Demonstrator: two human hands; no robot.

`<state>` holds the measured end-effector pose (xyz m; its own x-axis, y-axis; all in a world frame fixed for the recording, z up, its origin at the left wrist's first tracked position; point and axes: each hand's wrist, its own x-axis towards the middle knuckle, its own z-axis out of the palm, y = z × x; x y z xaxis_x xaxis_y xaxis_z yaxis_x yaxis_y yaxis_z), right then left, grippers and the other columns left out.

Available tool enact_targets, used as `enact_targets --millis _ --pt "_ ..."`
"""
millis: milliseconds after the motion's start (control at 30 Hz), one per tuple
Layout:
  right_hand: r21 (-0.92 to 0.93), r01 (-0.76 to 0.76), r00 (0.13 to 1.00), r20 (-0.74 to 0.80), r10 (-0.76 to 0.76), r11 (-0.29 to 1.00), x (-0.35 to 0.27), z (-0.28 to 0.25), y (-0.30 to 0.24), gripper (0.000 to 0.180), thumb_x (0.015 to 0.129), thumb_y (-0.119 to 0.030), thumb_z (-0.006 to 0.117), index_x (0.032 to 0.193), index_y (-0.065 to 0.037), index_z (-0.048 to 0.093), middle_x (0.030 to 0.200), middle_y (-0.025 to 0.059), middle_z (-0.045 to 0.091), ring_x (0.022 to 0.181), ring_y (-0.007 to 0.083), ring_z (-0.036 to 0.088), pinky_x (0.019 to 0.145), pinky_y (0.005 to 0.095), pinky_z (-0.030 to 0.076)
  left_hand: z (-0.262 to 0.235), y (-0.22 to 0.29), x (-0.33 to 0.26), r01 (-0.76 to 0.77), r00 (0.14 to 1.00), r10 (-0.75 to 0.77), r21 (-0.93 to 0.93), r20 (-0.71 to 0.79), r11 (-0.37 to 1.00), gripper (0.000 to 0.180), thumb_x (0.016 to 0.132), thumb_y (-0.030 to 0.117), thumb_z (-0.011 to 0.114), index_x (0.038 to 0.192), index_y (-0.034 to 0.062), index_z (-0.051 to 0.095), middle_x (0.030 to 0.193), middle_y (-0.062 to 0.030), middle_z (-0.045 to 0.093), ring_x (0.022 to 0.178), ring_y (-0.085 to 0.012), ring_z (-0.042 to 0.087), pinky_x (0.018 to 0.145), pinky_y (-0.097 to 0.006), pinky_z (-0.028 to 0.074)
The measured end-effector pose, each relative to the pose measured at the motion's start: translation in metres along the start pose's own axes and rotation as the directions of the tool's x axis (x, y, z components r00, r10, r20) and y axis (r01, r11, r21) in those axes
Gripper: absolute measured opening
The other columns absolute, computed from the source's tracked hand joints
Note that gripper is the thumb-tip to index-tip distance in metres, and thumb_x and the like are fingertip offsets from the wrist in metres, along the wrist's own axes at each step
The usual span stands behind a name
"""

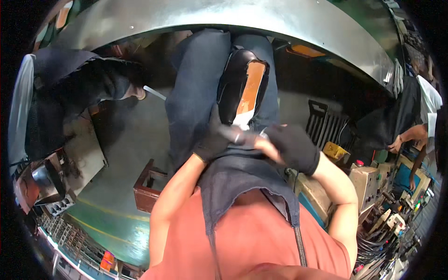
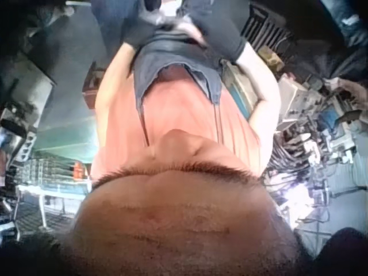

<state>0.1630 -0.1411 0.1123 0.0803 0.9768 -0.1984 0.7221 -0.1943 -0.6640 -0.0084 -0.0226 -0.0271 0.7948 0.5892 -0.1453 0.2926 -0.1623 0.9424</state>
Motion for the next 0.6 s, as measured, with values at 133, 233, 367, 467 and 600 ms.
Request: enact_targets --millis 133,233,367,467,600 --pt "0.105 -0.119 0.990 0.087 0.110 0.987 0.003 0.036 0.028 0.033 0.084 -0.036 0.066 0.078 -0.004 0.059 0.072 0.0159 0.058 0.069 0.0344 0.060 0.061 0.0407 0.048 -0.007 0.006 0.006 0.226 0.960 -0.183 -0.202 0.214 0.953 0.085 0.067 0.024 0.083 0.129 -0.0028 0.033 0.121 -0.0173 0.055 0.109 -0.0254 0.055 0.092 -0.036 0.045" --pt "-0.144 -0.030 0.989 0.137 0.050 0.989 -0.009 0.030 0.007 0.044 0.090 -0.044 0.055 0.078 -0.002 0.062 0.075 0.0187 0.062 0.066 0.0356 0.063 0.063 0.0417 0.050 -0.006 -0.004 0.004 0.046 0.992 -0.047 0.011 0.115 0.999 0.095 0.067 0.030 0.083 0.135 -0.0067 0.027 0.125 -0.0221 0.052 0.112 -0.0297 0.055 0.093 -0.037 0.044" --pt "0.008 -0.039 0.995 0.088 0.039 0.999 -0.003 0.034 0.008 0.039 0.091 -0.040 0.055 0.086 -0.002 0.063 0.082 0.0212 0.064 0.074 0.0373 0.062 0.065 0.0425 0.050 -0.007 -0.012 -0.003 0.258 0.934 -0.239 -0.038 0.267 0.965 0.104 0.071 0.035 0.080 0.141 -0.0094 0.018 0.132 -0.0312 0.044 0.125 -0.0358 0.045 0.104 -0.039 0.036" --pt "-0.003 -0.339 0.920 0.211 0.332 0.941 -0.028 0.029 0.045 0.035 0.092 -0.039 0.054 0.095 -0.007 0.066 0.085 0.0211 0.062 0.077 0.0383 0.061 0.065 0.0432 0.047 -0.032 0.037 0.003 0.099 0.985 -0.116 0.135 0.126 0.986 0.089 0.071 0.032 0.080 0.136 -0.0064 0.032 0.126 -0.0261 0.051 0.119 -0.0336 0.050 0.101 -0.039 0.039" --pt "0.214 -0.445 0.888 -0.020 0.459 0.870 -0.092 0.006 0.046 0.028 0.091 -0.027 0.058 0.082 -0.002 0.063 0.068 0.0168 0.058 0.060 0.0324 0.057 0.057 0.0382 0.044 -0.111 0.063 -0.005 0.115 0.974 -0.142 0.159 0.176 0.981 0.080 0.065 0.030 0.085 0.130 0.0030 0.047 0.119 -0.0171 0.058 0.110 -0.0306 0.057 0.098 -0.040 0.043"
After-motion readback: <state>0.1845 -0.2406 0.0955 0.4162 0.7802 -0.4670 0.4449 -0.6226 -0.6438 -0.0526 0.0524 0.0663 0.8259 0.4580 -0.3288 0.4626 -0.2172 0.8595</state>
